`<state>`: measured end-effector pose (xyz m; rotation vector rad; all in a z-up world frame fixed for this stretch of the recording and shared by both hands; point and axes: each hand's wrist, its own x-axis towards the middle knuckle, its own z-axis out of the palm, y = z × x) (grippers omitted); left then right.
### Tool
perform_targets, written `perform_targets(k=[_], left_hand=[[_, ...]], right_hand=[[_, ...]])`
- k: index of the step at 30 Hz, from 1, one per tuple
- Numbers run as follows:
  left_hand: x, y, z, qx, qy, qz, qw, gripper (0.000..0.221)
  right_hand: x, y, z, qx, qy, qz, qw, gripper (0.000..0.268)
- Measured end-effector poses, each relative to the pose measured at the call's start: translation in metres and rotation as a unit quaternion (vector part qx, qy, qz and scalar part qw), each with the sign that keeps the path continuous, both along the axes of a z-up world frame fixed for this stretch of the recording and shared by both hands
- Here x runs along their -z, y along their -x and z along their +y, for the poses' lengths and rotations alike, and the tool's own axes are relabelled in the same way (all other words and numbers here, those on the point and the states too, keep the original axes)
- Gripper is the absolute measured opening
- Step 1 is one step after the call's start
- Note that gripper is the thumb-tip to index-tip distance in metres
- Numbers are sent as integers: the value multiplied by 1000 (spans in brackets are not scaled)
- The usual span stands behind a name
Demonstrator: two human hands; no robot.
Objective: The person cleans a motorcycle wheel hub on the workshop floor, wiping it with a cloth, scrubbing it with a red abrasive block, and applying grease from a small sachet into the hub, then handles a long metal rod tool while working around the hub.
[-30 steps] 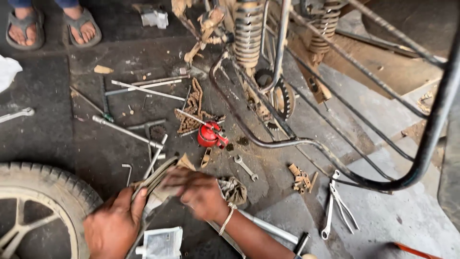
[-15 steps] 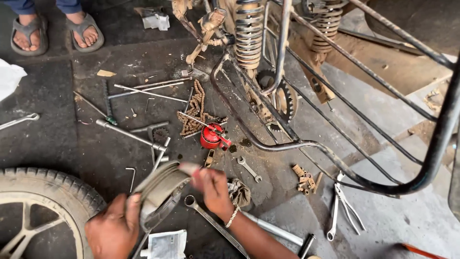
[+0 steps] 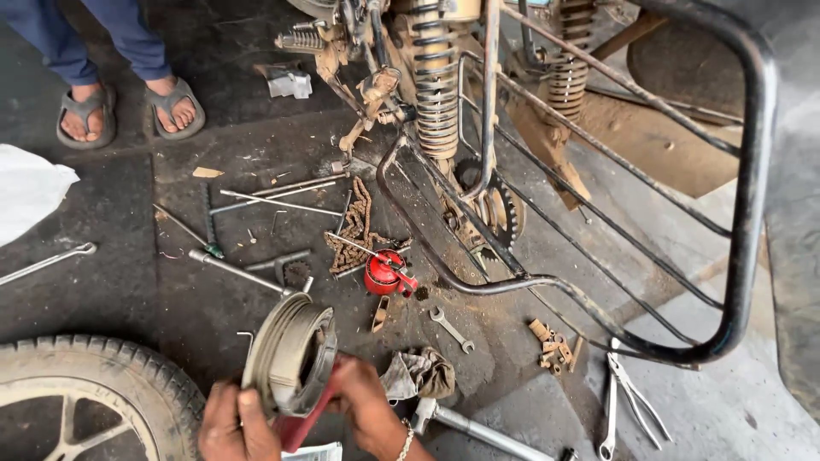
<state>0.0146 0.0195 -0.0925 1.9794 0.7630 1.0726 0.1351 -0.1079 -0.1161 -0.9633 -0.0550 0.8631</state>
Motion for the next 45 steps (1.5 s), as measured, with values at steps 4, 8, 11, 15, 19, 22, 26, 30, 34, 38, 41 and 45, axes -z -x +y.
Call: perform_targets(k=[4, 8, 11, 15, 19, 22, 26, 30, 34, 38, 41, 45], left_hand=[[31, 4, 3, 174, 10, -59, 983, 42], [51, -5, -16, 197, 268, -117, 936, 41], [27, -12, -35, 108, 527, -141, 831, 48], [4, -8, -41, 141, 672, -258, 680, 78], [195, -47, 5, 416, 444, -404, 683, 99], [110, -25, -12, 448, 329, -347, 755, 121], [-17, 4, -27, 359, 340, -217, 842, 125], [-9, -6, -18, 94, 508, -87, 852, 83], [-75, -1, -12, -29, 713, -139, 686, 62], [-107, 13, -14, 25, 753, -121, 646, 65], [-73, 12, -10, 68, 752, -110, 647, 57], [-9, 3, -11, 74, 770, -129, 620, 47]], right_hand=[[62, -24, -3, 43, 51, -141, 988, 57], [-1, -48, -23, -107, -148, -185, 966, 62], [-61, -47, -26, -157, 16, -427, 890, 52], [-83, -40, -14, -202, 70, -513, 832, 58], [-67, -45, -6, -168, 70, -506, 843, 57], [-57, -51, 1, -72, 41, -540, 838, 56], [-49, -52, 14, -78, 0, -397, 915, 50], [-59, -41, 18, -47, 6, -433, 900, 69], [-81, -36, 22, -58, 98, -472, 874, 111], [-60, -44, 17, -69, 64, -439, 893, 111], [-55, -49, 13, -150, 66, -455, 875, 82], [-5, -69, 8, -156, 17, -357, 921, 41]])
